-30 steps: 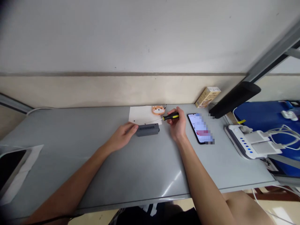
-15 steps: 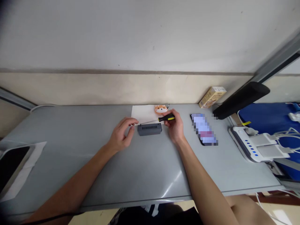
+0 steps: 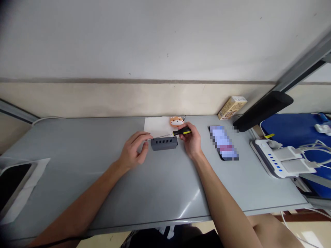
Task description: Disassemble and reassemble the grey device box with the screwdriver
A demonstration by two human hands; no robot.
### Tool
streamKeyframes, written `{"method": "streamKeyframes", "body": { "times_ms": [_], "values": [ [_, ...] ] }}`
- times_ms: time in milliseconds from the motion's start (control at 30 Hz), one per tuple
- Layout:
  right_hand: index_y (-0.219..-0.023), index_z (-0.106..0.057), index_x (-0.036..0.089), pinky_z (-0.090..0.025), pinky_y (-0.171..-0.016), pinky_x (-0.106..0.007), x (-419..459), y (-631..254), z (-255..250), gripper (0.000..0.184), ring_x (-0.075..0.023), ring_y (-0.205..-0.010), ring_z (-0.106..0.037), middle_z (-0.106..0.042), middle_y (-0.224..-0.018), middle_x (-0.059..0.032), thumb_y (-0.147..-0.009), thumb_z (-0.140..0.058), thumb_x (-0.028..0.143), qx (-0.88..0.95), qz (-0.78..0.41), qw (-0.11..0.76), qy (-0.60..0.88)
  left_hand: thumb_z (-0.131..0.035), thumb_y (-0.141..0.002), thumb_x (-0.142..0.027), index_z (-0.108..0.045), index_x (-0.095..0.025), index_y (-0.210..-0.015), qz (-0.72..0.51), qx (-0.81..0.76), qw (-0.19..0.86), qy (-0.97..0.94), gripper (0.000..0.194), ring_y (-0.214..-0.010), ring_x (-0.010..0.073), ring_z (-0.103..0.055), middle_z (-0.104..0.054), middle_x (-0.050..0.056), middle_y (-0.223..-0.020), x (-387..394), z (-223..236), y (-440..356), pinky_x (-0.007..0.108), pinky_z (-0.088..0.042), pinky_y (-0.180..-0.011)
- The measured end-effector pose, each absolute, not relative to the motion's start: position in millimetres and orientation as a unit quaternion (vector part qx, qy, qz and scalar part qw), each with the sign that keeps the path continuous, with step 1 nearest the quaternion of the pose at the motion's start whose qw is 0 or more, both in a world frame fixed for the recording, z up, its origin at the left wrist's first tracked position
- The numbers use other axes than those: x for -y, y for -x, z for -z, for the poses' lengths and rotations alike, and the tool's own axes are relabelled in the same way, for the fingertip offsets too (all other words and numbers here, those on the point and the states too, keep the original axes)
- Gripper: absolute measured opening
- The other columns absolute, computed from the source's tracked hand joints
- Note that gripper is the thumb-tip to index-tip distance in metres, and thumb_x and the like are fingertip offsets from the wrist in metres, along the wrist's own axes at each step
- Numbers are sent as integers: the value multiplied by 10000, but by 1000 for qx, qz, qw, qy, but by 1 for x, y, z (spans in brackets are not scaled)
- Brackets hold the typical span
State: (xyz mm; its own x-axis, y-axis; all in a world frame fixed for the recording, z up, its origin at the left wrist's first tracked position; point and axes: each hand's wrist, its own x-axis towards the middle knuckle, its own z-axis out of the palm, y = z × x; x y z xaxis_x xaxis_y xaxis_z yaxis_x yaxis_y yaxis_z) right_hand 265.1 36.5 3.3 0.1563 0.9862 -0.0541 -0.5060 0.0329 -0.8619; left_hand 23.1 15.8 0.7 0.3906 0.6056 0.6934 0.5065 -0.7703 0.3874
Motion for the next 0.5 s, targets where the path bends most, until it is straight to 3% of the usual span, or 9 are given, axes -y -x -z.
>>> {"method": "streamKeyframes", "body": {
  "times_ms": [500],
  "values": [
    [-697, -735, 180, -304, -465, -235, -37, -266, -3, 353, -83, -528, -470, -592, -692, -18, -881, -617, 457, 301, -578, 650, 390, -521, -860, -48, -609, -214, -1146, -447, -337, 52, -827, 343, -937, 205, -657, -689, 70, -1039, -17, 1, -25, 366, -553, -836]
  ]
}}
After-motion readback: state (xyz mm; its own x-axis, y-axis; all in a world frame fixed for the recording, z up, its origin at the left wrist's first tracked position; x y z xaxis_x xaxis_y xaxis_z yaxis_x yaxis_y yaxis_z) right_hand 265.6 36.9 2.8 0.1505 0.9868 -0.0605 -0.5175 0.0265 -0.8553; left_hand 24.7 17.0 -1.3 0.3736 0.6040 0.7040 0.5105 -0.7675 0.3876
